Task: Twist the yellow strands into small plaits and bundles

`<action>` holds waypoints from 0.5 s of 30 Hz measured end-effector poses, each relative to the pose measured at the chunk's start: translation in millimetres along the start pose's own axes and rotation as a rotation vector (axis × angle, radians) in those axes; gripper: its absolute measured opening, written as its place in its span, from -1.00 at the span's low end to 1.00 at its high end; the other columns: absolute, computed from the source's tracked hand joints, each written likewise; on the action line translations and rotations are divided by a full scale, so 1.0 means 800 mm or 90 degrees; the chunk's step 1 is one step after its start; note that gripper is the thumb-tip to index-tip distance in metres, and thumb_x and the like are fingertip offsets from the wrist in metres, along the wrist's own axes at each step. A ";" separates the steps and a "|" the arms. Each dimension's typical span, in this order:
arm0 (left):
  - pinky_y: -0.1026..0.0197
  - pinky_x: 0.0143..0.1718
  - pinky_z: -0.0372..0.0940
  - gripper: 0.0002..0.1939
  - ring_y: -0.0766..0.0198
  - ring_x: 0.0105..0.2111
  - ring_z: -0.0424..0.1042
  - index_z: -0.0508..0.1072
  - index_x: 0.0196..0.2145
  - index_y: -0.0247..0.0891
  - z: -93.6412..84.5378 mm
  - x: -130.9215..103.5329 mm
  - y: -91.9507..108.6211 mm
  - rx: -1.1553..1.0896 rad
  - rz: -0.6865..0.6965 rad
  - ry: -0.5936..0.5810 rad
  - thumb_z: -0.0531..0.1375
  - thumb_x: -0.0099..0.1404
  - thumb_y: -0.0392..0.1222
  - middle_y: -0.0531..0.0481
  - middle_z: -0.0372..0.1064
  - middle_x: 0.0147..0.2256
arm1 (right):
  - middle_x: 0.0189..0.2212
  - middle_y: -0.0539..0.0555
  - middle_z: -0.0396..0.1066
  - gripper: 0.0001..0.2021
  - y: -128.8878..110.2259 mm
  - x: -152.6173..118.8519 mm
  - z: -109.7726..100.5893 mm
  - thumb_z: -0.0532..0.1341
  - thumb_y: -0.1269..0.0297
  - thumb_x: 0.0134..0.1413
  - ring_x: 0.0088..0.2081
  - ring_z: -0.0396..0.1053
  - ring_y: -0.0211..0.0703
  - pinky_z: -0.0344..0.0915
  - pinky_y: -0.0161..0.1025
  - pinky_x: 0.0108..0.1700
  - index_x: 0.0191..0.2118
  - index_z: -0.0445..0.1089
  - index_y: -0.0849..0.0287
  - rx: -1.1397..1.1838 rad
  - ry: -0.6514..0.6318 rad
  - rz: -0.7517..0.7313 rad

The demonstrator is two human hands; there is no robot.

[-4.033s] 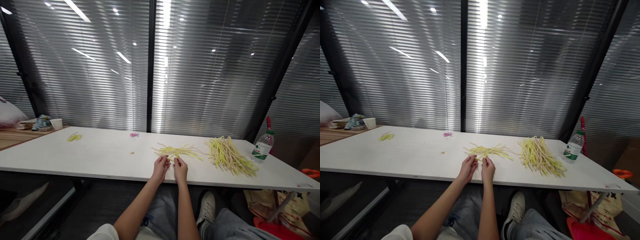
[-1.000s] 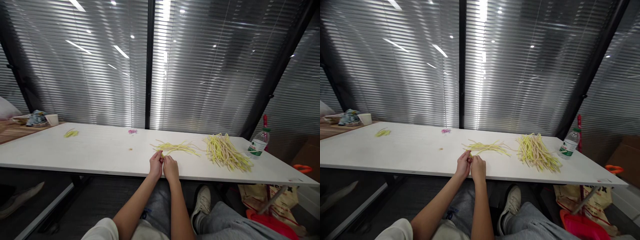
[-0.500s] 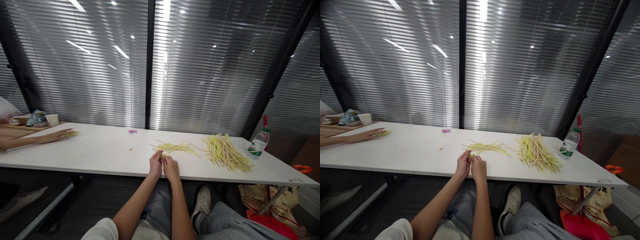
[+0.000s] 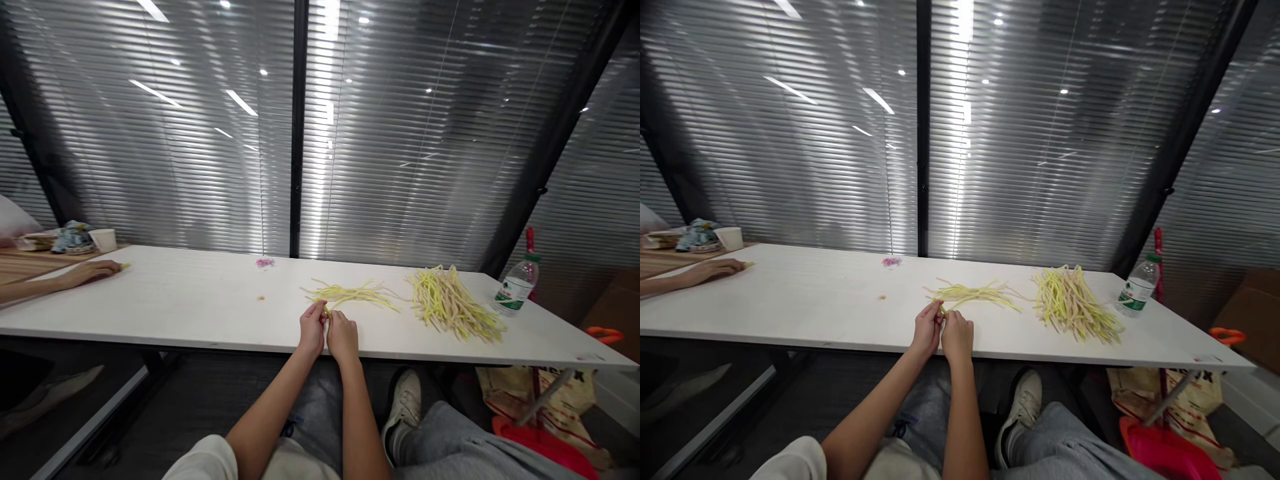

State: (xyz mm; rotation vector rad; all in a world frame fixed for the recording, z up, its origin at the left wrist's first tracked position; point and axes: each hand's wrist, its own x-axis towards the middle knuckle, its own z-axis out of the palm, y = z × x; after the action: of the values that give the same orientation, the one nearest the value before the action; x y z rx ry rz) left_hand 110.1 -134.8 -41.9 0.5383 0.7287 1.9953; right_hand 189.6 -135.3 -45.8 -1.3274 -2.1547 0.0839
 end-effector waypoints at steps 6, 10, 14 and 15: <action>0.39 -0.57 0.03 -0.69 0.53 -0.64 0.06 0.49 -0.44 -0.38 -0.001 0.001 0.000 -0.017 0.001 -0.014 0.38 -0.08 -0.10 0.15 0.16 -0.64 | -0.27 0.09 0.39 -0.77 -0.001 0.001 0.001 -0.10 0.38 0.25 -0.23 0.33 -0.15 0.04 -0.25 -0.26 -0.25 0.29 0.15 0.008 -0.002 0.008; 0.41 -0.60 0.00 -0.70 0.53 -0.65 0.06 0.48 -0.42 -0.37 -0.002 0.001 0.001 -0.034 0.000 -0.014 0.37 -0.06 -0.10 0.17 0.12 -0.65 | -0.22 0.08 0.38 -0.75 0.003 0.001 0.001 -0.11 0.35 0.26 -0.18 0.32 -0.16 0.08 -0.28 -0.25 -0.19 0.29 0.14 0.064 0.026 0.002; 0.42 -0.61 -0.01 -0.68 0.54 -0.65 0.07 0.47 -0.39 -0.37 -0.002 0.001 0.001 -0.047 -0.008 -0.009 0.38 -0.06 -0.10 0.17 0.11 -0.65 | -0.13 0.09 0.37 -0.72 0.005 0.001 0.000 -0.11 0.33 0.25 -0.11 0.31 -0.17 0.13 -0.29 -0.20 -0.07 0.28 0.14 0.145 0.052 0.009; 0.42 -0.61 -0.01 -0.68 0.54 -0.65 0.07 0.47 -0.38 -0.36 -0.001 0.001 0.002 -0.048 -0.011 -0.010 0.38 -0.06 -0.11 0.17 0.11 -0.65 | -0.12 0.10 0.37 -0.72 0.005 0.001 0.000 -0.10 0.33 0.25 -0.10 0.31 -0.17 0.14 -0.28 -0.18 -0.05 0.28 0.14 0.164 0.057 0.011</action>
State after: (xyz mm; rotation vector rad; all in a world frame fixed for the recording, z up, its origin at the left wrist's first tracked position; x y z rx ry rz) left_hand 108.3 -134.9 -41.7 0.5005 0.6439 1.9923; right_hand 192.7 -132.9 -46.8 -1.1780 -1.9822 0.2926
